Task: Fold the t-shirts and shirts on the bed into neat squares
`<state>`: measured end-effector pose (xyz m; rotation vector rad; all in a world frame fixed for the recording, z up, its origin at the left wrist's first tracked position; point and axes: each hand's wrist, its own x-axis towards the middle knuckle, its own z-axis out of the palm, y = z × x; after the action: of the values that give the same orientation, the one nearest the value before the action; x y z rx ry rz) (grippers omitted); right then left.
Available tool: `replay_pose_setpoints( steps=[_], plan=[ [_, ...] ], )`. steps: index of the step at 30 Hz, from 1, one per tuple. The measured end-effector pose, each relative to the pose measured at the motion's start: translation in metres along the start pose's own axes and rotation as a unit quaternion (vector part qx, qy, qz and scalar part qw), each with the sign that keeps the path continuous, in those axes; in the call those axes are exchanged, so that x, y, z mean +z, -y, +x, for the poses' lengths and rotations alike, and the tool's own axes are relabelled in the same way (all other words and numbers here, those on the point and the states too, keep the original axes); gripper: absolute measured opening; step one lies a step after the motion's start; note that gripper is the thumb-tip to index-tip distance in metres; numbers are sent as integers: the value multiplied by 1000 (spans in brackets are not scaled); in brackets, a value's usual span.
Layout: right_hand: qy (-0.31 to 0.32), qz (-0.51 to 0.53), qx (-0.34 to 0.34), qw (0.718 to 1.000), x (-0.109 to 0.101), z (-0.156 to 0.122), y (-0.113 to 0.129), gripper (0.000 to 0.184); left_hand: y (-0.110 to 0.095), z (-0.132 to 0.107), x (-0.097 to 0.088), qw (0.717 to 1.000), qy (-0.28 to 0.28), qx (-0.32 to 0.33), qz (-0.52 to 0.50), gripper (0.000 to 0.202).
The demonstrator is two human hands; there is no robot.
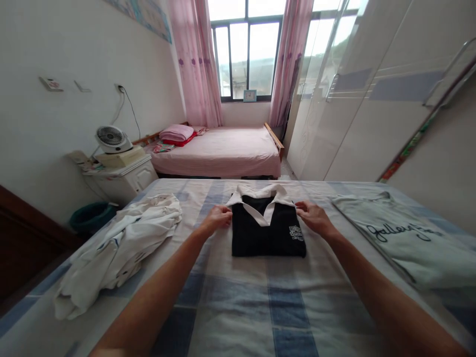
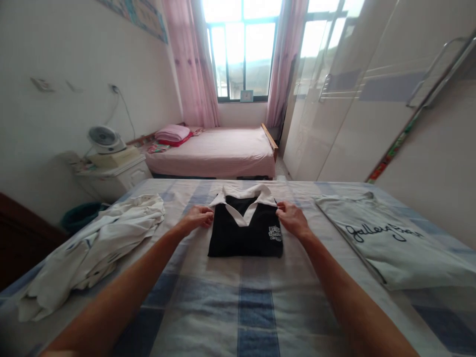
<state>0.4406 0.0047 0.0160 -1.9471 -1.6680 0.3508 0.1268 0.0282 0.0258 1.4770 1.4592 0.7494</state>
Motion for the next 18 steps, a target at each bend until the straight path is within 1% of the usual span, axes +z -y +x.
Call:
replay_pose_setpoints(
  steps=[2,3,6,8,9,11,13,15,18],
  plan=[
    [-12,-10,27,1000,19,8,-3,38,6,12,12,999,-19,23,24,9],
    [-27,-16,29,999,27,9,-5,38,9,15,17,998,-29,39,37,9],
    [-78,-32,-1,996,45,8,-11,39,15,20,22,993,-49,82,73,9],
    [-97,-22,-19,995,49,7,-14,41,16,21,22,990,-49,98,90,13],
    [-97,-7,-19,995,49,8,-16,42,16,22,22,989,-46,102,96,16],
    [-92,28,-7,995,47,11,-17,44,15,25,23,987,-47,105,114,18],
    [-86,52,4,995,46,13,-16,46,14,27,25,984,-57,102,131,15],
    [-83,61,7,995,46,14,-13,48,14,30,27,989,-62,92,101,10],
    [-94,72,-9,993,47,13,-9,48,16,32,31,996,-50,72,-1,1]
  ],
)
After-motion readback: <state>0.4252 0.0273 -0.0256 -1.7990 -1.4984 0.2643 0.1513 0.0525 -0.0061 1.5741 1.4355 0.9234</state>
